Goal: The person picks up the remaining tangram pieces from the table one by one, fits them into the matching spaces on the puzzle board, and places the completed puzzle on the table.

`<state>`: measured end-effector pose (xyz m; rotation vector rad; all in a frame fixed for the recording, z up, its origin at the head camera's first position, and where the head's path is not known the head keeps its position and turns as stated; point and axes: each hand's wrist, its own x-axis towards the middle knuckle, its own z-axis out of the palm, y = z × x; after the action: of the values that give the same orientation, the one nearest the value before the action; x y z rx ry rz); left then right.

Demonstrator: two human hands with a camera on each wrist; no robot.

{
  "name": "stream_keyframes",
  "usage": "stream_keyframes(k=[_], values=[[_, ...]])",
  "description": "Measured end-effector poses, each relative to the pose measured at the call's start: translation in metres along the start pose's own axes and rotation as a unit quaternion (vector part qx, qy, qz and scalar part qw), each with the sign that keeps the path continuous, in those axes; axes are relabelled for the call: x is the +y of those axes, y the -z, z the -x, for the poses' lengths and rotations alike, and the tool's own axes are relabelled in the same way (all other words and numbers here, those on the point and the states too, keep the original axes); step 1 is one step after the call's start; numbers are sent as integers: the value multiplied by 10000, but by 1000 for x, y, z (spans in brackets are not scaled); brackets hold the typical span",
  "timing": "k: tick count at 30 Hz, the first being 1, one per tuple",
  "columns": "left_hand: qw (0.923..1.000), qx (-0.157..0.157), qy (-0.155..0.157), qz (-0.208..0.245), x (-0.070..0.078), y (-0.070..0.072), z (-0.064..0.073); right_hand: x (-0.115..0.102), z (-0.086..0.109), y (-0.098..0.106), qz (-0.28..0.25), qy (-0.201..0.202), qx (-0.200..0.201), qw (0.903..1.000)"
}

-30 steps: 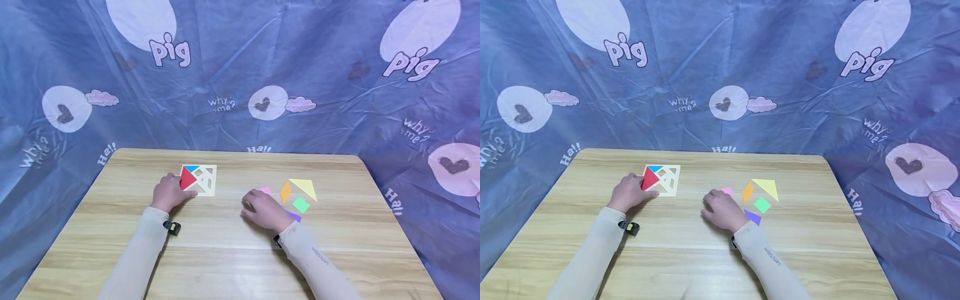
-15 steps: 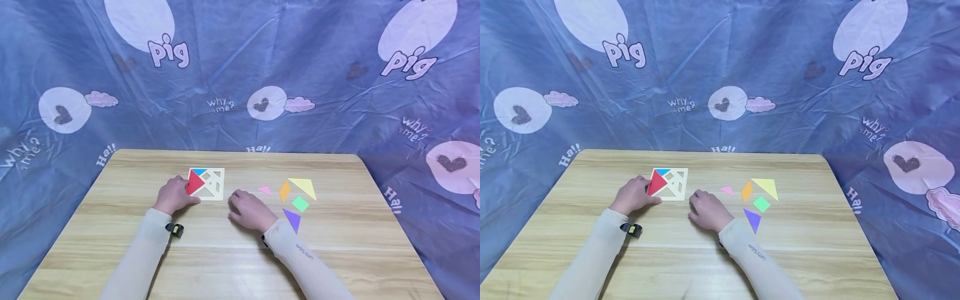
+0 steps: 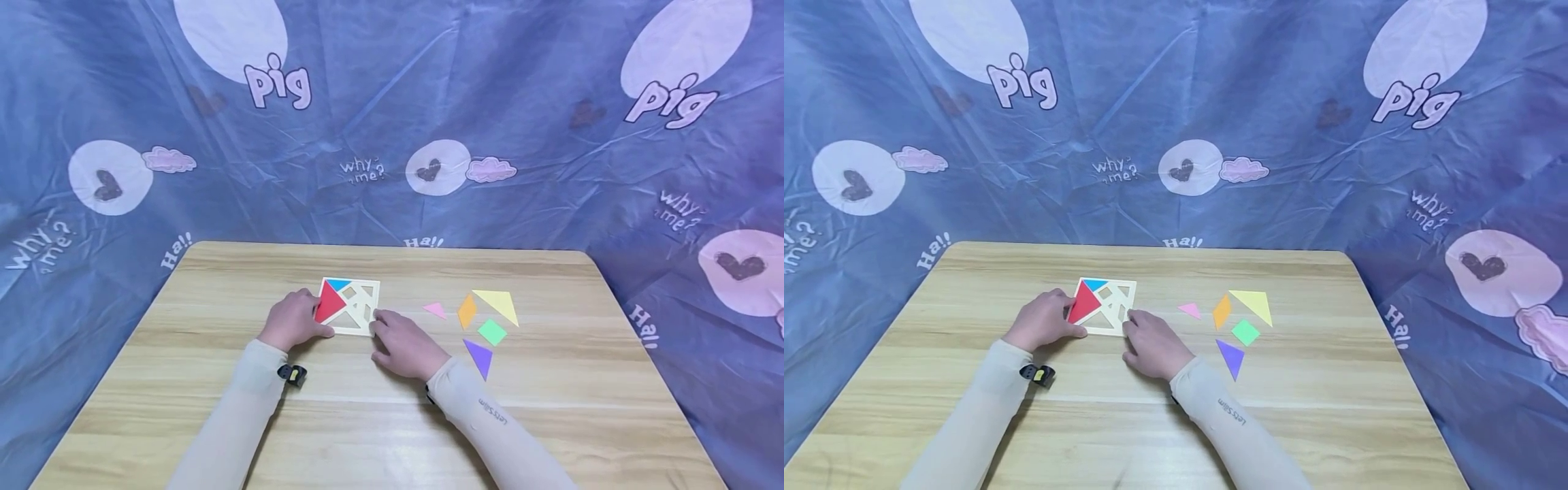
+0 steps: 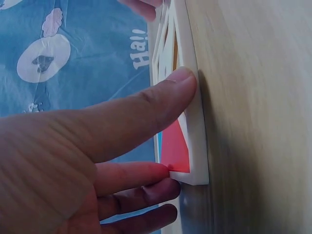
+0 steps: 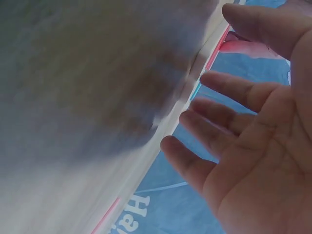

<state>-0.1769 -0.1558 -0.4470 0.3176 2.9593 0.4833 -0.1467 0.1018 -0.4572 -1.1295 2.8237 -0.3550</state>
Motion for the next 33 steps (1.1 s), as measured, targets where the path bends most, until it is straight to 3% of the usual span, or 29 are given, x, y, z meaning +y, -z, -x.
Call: stream_keyframes(k=[13,21,33], values=[[9997,-202,-85,99,12,2,3,5,8,6,-184,47,-76,9998],[9990,-400,-184,112,21,4,9,14,22,9,-297,43,-9,9996],[9980,-417,-403,263,33,4,12,27,48,10,-530,167,4,9985]])
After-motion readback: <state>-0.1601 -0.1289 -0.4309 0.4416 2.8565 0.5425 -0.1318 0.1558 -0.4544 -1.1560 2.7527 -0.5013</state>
